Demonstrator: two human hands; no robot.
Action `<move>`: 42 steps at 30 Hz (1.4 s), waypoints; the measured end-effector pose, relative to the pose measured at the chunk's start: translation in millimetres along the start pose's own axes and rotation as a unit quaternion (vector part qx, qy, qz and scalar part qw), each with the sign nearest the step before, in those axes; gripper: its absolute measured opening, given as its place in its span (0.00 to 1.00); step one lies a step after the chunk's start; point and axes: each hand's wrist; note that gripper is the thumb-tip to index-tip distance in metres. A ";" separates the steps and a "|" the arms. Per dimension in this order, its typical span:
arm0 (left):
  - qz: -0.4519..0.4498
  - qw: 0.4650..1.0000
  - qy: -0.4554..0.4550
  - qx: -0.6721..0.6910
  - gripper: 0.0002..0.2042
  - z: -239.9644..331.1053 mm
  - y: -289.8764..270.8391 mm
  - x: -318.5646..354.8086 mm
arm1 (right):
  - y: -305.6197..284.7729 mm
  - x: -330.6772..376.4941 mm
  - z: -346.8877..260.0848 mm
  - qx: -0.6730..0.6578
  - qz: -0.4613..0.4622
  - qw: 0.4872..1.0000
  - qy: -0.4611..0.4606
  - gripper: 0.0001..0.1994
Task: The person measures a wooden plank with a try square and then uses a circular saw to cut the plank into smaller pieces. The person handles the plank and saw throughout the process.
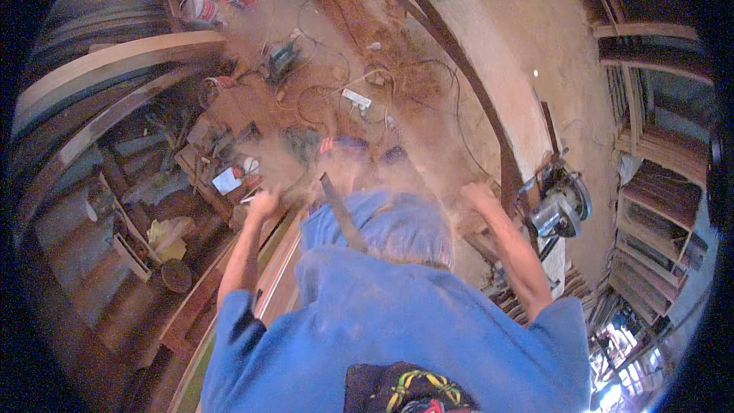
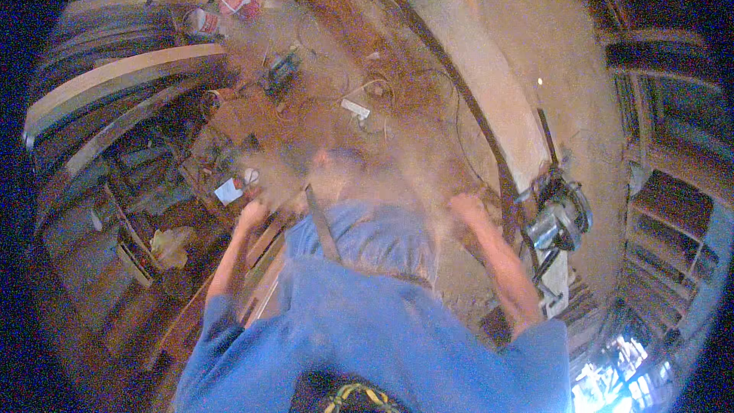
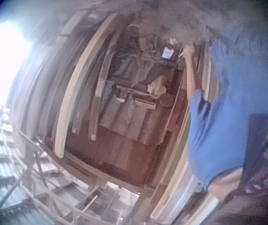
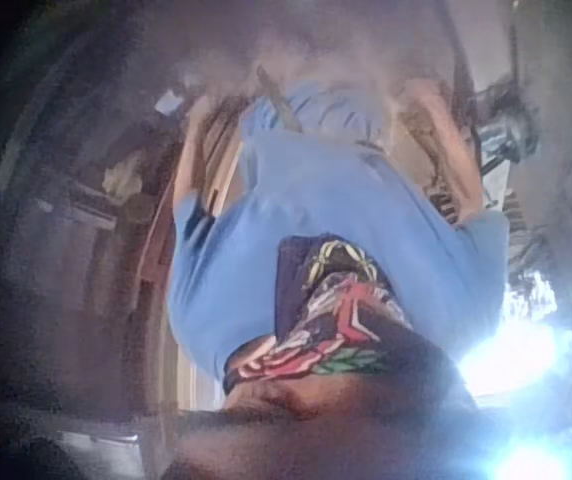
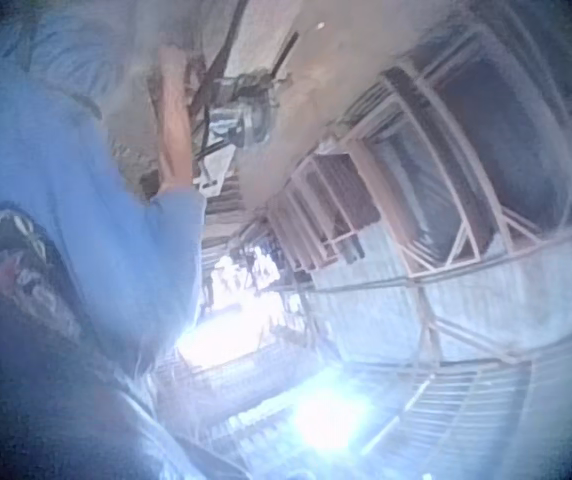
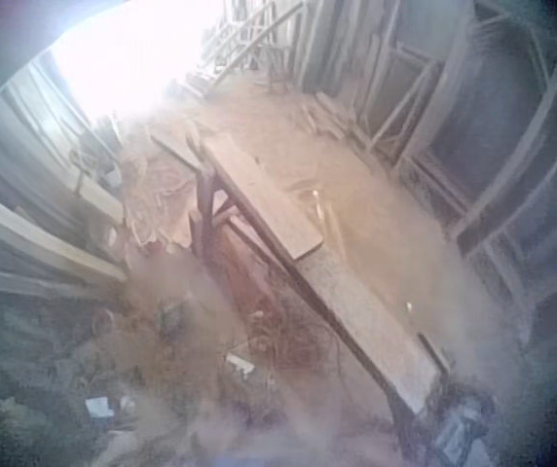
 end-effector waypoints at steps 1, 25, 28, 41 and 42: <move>0.067 0.997 -0.042 0.020 0.25 -17.9 1.4 -14.9 | -6.7 -11.5 7.9 0.017 -0.009 0.994 0.105 0.28; -0.294 0.939 0.156 0.084 0.22 99.0 72.0 -28.9 | 66.6 -30.9 2.6 -0.074 -0.093 0.991 -0.068 0.25; -0.144 0.966 -0.048 -0.209 0.30 -35.7 54.7 -35.3 | 126.8 26.1 125.2 0.027 -0.064 0.962 0.264 0.24; -0.141 0.776 -0.104 0.606 0.37 198.8 88.4 -118.2 | 100.5 -148.1 0.6 -0.527 0.132 0.799 0.258 0.27; -0.075 0.846 0.025 0.528 0.37 212.1 66.7 -116.6 | 107.8 -135.6 9.9 -0.458 0.147 0.849 0.220 0.27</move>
Point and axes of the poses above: each hand's wrist, its own x-axis away from the middle knuckle, its own y-axis out of the palm, z = x × y, and after that the axes turned 13 degrees about z, right-handed
